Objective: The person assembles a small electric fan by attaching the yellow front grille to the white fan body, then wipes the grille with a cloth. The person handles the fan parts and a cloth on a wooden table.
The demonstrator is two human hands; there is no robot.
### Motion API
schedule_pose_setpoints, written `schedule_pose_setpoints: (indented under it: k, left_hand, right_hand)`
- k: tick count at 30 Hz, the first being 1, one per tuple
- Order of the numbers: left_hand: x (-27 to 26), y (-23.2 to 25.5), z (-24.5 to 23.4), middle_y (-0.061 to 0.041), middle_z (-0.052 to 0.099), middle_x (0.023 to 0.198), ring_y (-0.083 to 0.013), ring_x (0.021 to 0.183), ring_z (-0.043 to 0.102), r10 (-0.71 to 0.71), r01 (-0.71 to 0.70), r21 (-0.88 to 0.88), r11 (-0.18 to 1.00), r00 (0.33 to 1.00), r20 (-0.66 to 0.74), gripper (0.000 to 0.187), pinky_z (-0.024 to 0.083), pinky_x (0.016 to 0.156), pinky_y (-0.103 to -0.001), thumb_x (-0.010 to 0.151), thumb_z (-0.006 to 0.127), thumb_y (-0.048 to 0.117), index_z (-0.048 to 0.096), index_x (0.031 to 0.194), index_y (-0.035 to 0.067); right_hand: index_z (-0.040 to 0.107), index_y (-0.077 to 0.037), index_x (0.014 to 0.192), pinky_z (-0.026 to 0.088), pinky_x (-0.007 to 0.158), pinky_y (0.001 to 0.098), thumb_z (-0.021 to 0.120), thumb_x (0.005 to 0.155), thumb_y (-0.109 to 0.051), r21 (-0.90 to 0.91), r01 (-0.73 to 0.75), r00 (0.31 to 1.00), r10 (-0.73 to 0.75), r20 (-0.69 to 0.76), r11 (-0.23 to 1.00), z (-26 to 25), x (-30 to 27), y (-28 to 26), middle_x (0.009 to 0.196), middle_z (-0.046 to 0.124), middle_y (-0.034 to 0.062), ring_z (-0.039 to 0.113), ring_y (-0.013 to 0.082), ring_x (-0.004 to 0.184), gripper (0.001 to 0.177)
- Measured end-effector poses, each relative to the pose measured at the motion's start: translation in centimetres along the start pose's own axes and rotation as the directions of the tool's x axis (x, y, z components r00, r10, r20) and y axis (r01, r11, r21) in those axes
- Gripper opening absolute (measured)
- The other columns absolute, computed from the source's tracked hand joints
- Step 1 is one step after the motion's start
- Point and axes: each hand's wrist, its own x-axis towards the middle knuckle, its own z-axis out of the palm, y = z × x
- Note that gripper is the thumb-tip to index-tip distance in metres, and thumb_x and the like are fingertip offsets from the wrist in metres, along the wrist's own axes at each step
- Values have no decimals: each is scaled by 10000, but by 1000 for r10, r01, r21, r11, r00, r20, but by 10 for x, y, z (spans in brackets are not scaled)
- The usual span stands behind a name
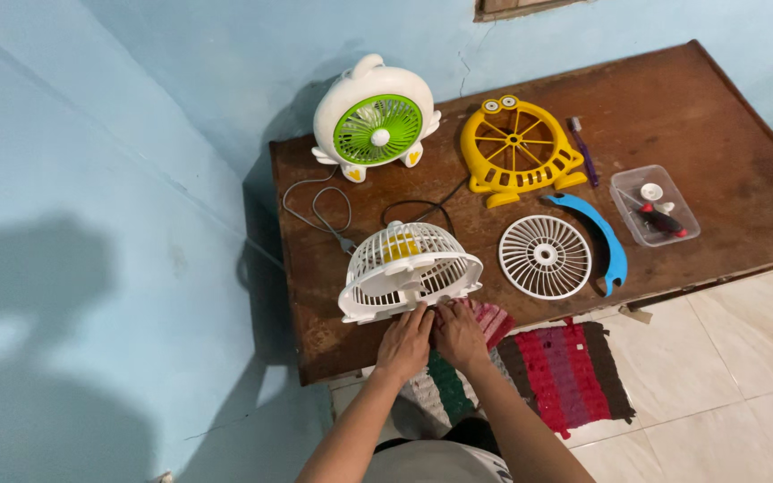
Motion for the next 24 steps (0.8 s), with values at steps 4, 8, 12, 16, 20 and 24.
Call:
schedule_pose_setpoints:
  k: [4,8,12,16,20,24]
  left_hand:
    - [0,3,-2,-159,554,1390,-343,1272,554,-31,29,-42,999,998,-58,538,480,1031,-480,870,638,82,547,1396,11]
    - [7,0,-2,-183,564,1325,-358,1222,574,-189,189,-35,981,982,8,676,488,1022,-480,889,629,91,427,1532,35]
    - [9,-9,5,-215,553,1332,-401,1171,569,-204,204,4,979,979,9,786,483,955,-516,815,681,86,405,1551,128]
    - [15,-15,11,-182,617,1224,-364,1109,621,-156,157,4,988,985,-70,756,494,927,-520,815,678,77,430,1527,137]
    - [13,-15,13,-156,641,1158,-353,1084,632,-212,212,-18,977,977,-12,726,499,944,-504,852,666,70,442,1535,169]
    - [9,-19,4,-136,648,1151,-333,1082,633,-244,244,2,970,970,17,699,492,950,-495,850,674,71,471,1501,227]
  right_hand:
    - [679,-84,1153,525,888,474,690,886,-129,144,95,994,-101,32,985,-22,-12,3,1074,673,183,633,410,1035,270]
    - [581,-14,1188,528,839,463,711,850,-104,366,6,995,29,-90,931,-23,-12,-3,1082,696,149,664,375,1005,373]
    - [566,26,1246,522,878,475,669,902,-94,137,86,987,-65,-147,987,-4,-2,-1,1152,664,158,630,413,1040,379]
    - [619,-15,1117,508,889,515,696,774,-99,-161,246,945,-273,-177,956,10,10,9,1227,598,234,603,458,1060,362]
    - [644,-70,1030,504,868,510,727,730,-73,-166,205,975,-217,-57,965,6,11,18,1215,604,277,588,460,997,311]
    - [584,-53,1221,541,897,449,632,794,-11,288,-37,999,25,43,957,-11,9,18,1018,715,143,658,373,1038,432]
